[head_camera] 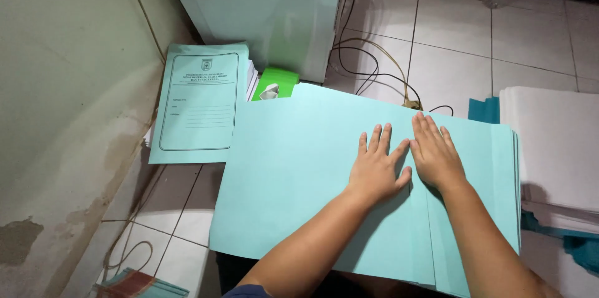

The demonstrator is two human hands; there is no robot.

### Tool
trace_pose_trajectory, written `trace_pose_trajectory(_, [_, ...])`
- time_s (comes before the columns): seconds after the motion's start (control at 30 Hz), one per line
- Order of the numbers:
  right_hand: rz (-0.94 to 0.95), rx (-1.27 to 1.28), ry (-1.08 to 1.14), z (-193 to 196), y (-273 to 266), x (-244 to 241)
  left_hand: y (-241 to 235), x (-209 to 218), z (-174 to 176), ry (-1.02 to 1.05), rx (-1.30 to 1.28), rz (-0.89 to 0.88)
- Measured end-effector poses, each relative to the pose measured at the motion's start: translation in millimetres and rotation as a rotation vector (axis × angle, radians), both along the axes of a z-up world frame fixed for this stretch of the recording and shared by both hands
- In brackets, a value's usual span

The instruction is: The person sits on the floor and repeatedly folds light blue paper sheets in half by hand. They smooth the creases with their hands and place the folded sheets into a stack on the floor to their left.

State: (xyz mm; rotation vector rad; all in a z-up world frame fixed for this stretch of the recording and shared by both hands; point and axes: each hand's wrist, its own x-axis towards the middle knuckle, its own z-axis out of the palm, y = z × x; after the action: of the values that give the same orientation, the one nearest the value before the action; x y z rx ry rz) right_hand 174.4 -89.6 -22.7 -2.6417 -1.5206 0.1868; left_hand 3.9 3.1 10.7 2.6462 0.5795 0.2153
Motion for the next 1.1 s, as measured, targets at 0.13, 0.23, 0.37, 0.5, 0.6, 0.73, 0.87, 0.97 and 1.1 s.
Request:
trace_pose_trajectory(0.13, [0.029,0.045,-0.031,-1,20,10,0,0,-4,-0.007,0.006,0.008])
trace_pose_trajectory(0.23, [0.024,0.055,-0.038,5,8,-2,1,2,-3,-0.022,-0.008,0.022])
trace_pose_trajectory(0.37, [0.01,0.043,-0.069,9,-27,-38,0,3,-8,-0.012,0.021,0.028])
trace_pose_trajectory(0.5, [0.001,-0.002,-0.077,16,-77,-87,0,1,-8,-0.005,-0.005,0.026])
trace_pose_trajectory(0.6, [0.024,-0.034,-0.11,18,-117,-128,-2,-4,-3,-0.022,0.006,0.067])
trace_pose_trajectory(0.73, [0.054,-0.074,-0.157,3,-158,-155,-2,-5,-2,-0.047,0.005,0.083])
trace_pose_trajectory(0.87, [0.122,0.051,-0.23,-20,-158,-134,-1,8,-33,-0.066,0.097,0.085])
trace_pose_trajectory(0.97, [0.061,-0.034,-0.047,-7,-114,-95,-2,5,-24,-0.057,0.081,0.07])
trace_pose_trajectory(1.1, [0.029,-0.026,0.055,14,-40,-38,-3,7,-30,-0.095,0.093,0.085])
